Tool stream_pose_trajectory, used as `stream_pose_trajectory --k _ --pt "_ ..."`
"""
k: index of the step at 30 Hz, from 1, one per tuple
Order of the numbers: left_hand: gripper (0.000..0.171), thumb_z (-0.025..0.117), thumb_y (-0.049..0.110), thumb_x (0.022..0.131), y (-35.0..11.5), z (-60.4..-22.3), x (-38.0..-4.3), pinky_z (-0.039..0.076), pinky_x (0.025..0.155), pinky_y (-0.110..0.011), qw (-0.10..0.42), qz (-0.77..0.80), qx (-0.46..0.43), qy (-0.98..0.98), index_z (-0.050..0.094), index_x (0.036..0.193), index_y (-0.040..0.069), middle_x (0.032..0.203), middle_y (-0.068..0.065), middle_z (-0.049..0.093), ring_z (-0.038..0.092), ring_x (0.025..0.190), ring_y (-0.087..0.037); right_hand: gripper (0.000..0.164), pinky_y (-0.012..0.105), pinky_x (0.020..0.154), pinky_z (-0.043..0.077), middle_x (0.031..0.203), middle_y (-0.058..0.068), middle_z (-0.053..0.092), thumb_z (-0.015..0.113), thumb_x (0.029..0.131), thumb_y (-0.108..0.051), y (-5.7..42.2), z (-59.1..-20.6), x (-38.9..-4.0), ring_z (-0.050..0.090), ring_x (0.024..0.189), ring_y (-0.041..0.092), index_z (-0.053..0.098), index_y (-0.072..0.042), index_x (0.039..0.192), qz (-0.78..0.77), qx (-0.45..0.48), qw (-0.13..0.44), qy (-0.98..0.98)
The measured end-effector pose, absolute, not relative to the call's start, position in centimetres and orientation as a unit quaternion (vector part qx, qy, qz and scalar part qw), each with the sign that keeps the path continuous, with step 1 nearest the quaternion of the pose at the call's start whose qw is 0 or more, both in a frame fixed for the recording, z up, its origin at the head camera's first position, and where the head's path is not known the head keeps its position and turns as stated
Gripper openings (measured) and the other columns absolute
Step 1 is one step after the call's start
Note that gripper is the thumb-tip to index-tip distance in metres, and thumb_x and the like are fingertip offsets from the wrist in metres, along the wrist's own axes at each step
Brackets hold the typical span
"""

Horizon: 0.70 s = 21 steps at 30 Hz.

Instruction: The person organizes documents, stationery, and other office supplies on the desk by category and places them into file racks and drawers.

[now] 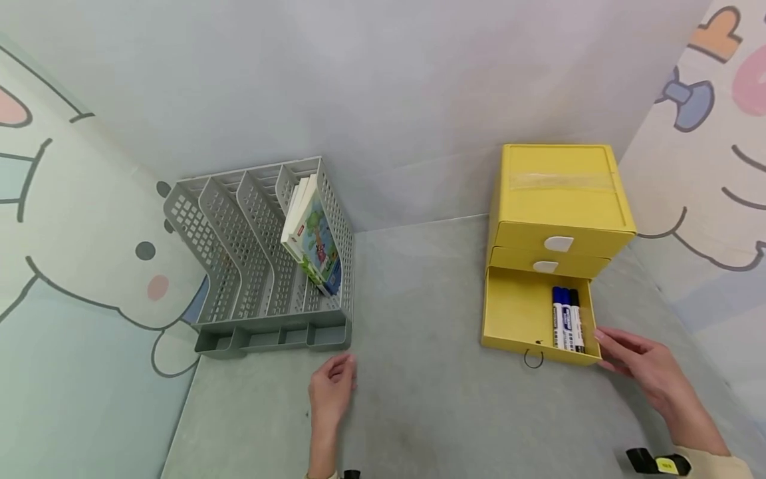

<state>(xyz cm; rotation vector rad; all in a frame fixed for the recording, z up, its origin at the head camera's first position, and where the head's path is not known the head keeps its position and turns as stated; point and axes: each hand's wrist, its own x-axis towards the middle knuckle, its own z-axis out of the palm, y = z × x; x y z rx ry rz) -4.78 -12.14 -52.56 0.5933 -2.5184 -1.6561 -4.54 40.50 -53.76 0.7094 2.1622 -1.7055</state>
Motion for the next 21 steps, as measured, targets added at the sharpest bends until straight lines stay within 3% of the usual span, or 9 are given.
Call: stream_pose_trajectory --k 4,11,21 --pt "0.024 0.071 0.013 0.097 -13.7 -52.6 -4.2 0.059 0.062 -0.027 0.043 -0.542 0.205 -0.814 0.073 0.113 -0.005 0.095 -0.015 0.074 0.073 0.078 -0.025 0.046 0.033 0.076 0.061 0.093 -0.028 0.062 0.073 0.092 -0.052 40.6 -53.7 -4.5 0.070 0.082 0.003 0.074 -0.021 0.125 -0.593 0.251 0.148 0.750" --pt "0.028 0.073 0.013 0.096 -15.3 -52.8 -3.8 0.056 0.061 -0.023 0.042 -0.505 0.229 -0.831 0.070 0.117 -0.006 0.100 -0.017 0.074 0.072 0.081 -0.021 0.063 0.033 0.076 0.061 0.093 -0.027 0.061 0.073 0.091 -0.053 40.4 -53.6 -4.6 0.069 0.082 0.004 0.067 -0.009 0.136 -0.584 0.258 0.145 0.756" --pt "0.037 0.081 0.005 0.084 -15.9 -53.3 -3.6 0.056 0.068 -0.031 0.008 -0.463 0.238 -0.854 0.069 0.117 -0.006 0.103 -0.018 0.072 0.071 0.090 -0.030 0.073 0.032 0.075 0.061 0.094 -0.026 0.061 0.072 0.092 -0.054 40.4 -53.6 -4.6 0.069 0.082 0.004 0.061 -0.001 0.140 -0.576 0.260 0.147 0.761"
